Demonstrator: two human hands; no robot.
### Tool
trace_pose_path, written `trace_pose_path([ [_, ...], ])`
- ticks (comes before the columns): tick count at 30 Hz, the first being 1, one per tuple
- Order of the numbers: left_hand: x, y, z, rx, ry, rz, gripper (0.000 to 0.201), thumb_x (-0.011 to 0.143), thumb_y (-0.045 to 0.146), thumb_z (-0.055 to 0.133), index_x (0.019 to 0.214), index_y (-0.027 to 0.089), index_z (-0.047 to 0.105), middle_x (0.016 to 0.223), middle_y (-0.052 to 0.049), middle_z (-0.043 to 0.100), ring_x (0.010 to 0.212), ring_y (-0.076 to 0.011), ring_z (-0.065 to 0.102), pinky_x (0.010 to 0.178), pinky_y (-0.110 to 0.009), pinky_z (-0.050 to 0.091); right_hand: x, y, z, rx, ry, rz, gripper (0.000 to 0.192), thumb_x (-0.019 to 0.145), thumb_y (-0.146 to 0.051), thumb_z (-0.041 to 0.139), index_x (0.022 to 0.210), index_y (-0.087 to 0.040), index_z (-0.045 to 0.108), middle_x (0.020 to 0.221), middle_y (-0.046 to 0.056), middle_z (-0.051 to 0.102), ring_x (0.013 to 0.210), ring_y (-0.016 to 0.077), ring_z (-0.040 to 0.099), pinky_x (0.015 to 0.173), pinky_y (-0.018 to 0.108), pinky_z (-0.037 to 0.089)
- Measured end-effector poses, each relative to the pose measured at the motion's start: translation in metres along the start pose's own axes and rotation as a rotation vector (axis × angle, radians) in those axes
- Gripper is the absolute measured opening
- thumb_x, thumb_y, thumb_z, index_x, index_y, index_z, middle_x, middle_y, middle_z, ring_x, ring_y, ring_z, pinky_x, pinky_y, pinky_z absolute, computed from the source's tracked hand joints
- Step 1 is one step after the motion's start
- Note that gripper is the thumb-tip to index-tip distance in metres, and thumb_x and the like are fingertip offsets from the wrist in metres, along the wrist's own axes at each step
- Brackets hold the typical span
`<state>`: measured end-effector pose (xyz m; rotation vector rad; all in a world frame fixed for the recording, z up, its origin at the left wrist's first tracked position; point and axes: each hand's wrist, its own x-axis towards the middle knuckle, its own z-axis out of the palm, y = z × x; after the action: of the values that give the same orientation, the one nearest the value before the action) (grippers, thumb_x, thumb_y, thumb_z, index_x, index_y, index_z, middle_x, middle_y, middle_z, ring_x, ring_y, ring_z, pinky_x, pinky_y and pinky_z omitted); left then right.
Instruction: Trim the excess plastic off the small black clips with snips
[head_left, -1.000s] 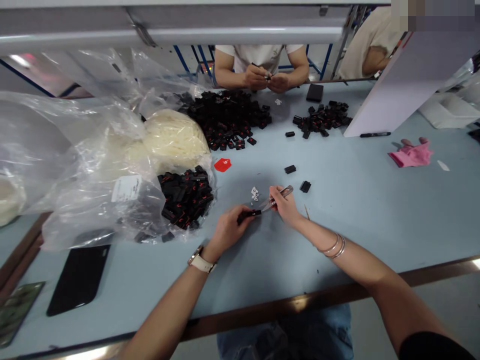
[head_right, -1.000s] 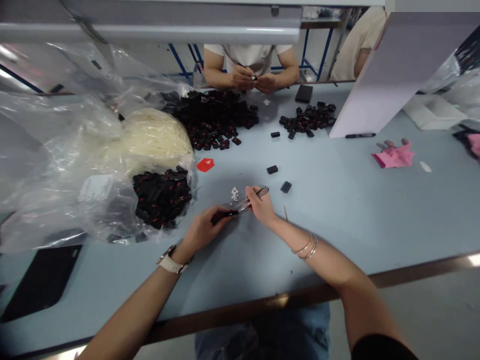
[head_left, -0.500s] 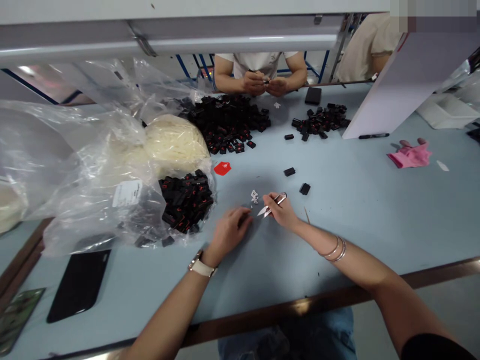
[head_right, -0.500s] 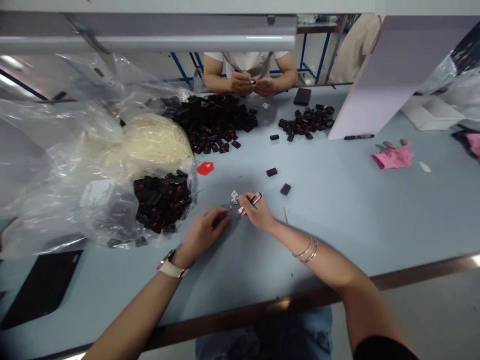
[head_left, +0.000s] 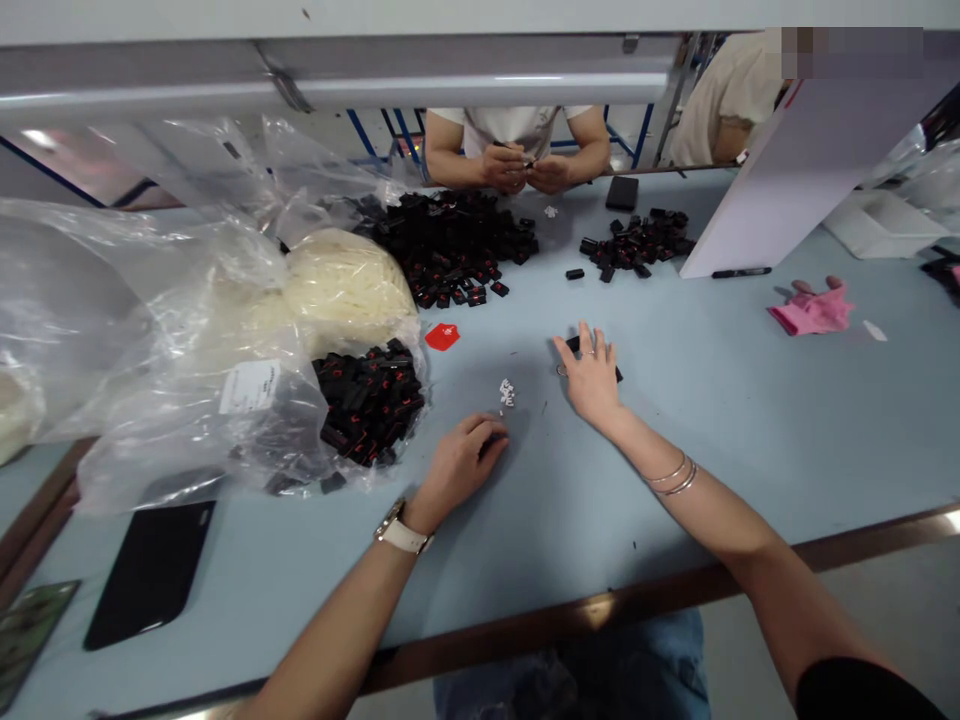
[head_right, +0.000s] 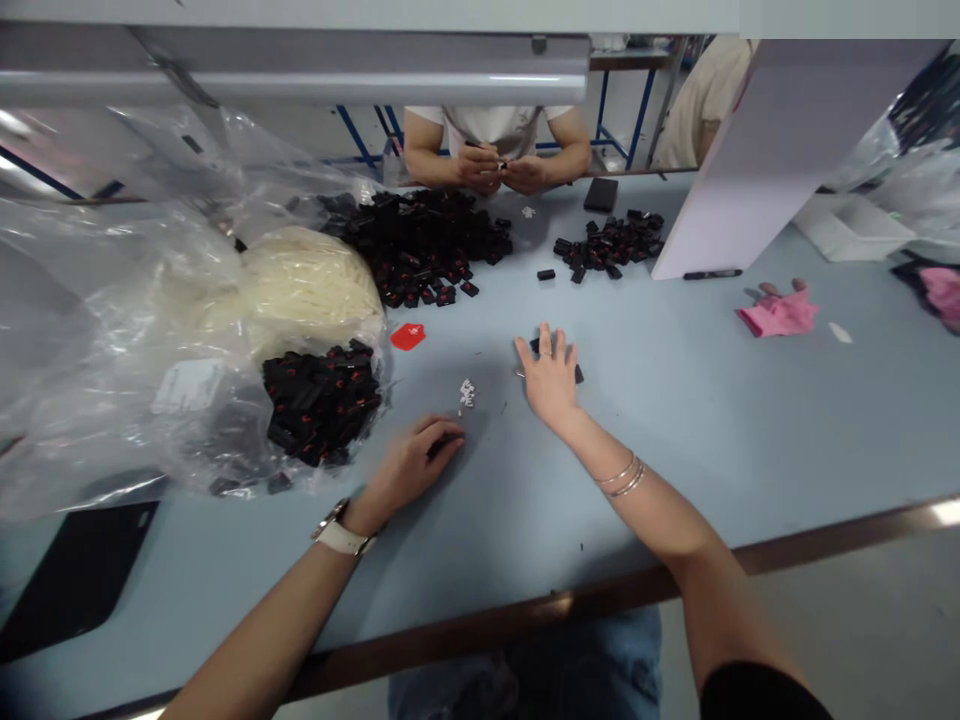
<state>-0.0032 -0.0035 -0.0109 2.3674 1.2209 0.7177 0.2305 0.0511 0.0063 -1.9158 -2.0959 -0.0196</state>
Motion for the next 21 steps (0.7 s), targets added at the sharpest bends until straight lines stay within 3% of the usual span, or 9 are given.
trace_pose_path([
  [3, 0.0, 0.0, 0.0, -0.002, -0.003, -0.006, 0.014, 0.09, 0.025, 0.051, 0.094, 0.02, 0.063, 0.097, -0.007, 0.065, 0.083, -0.018, 0.064, 0.075, -0.032, 0.053, -0.002, -0.001, -0.001, -0.116, -0.088, -0.016, 0.039, 0.094, -0.015, 0.039, 0.129, -0.018, 0.055, 0.138, 0.022, 0.046, 0.121, 0.0359, 0.046, 0.103, 0.064, 0.019],
  [6, 0.0, -0.001, 0.0, -0.007, -0.004, -0.004, 0.014, 0.09, 0.025, 0.05, 0.094, 0.019, 0.063, 0.098, -0.008, 0.065, 0.085, -0.0182, 0.064, 0.076, -0.032, 0.053, -0.007, -0.009, -0.001, -0.099, -0.143, -0.171, 0.036, 0.093, -0.013, 0.039, 0.12, -0.02, 0.062, 0.122, 0.019, 0.058, 0.106, 0.0294, 0.053, 0.1, 0.053, 0.03],
  [8, 0.0, -0.001, 0.0, -0.009, 0.002, 0.002, 0.014, 0.091, 0.025, 0.05, 0.094, 0.019, 0.063, 0.099, -0.008, 0.065, 0.085, -0.0184, 0.064, 0.076, -0.032, 0.053, -0.013, -0.017, 0.0, -0.046, -0.169, -0.269, 0.038, 0.092, -0.013, 0.041, 0.125, -0.019, 0.059, 0.115, 0.019, 0.06, 0.102, 0.0287, 0.054, 0.09, 0.044, 0.039],
  [12, 0.0, 0.0, 0.0, -0.024, 0.013, 0.005, 0.015, 0.091, 0.028, 0.051, 0.094, 0.02, 0.062, 0.098, -0.008, 0.065, 0.083, -0.0183, 0.063, 0.074, -0.032, 0.052, -0.026, -0.032, 0.007, 0.133, -0.199, -0.353, 0.045, 0.093, -0.013, 0.039, 0.137, -0.016, 0.046, 0.104, 0.016, 0.065, 0.089, 0.0239, 0.06, 0.076, 0.034, 0.044],
  [17, 0.001, 0.002, -0.004, -0.115, -0.006, -0.044, 0.023, 0.092, 0.037, 0.049, 0.097, 0.018, 0.061, 0.09, -0.007, 0.066, 0.08, -0.0189, 0.063, 0.071, -0.03, 0.051, -0.038, -0.039, 0.012, 0.451, -0.176, -0.553, 0.032, 0.094, -0.017, 0.043, 0.123, -0.019, 0.055, 0.11, 0.008, 0.069, 0.096, 0.0167, 0.064, 0.077, 0.025, 0.046],
  [21, 0.003, 0.001, -0.007, -0.189, -0.008, -0.072, 0.03, 0.095, 0.036, 0.04, 0.089, 0.018, 0.063, 0.084, -0.007, 0.066, 0.076, -0.0183, 0.061, 0.069, -0.029, 0.049, -0.042, -0.037, 0.012, 0.491, -0.159, -0.639, 0.028, 0.092, -0.015, 0.045, 0.113, -0.023, 0.061, 0.109, 0.004, 0.071, 0.094, 0.013, 0.066, 0.075, 0.021, 0.045],
])
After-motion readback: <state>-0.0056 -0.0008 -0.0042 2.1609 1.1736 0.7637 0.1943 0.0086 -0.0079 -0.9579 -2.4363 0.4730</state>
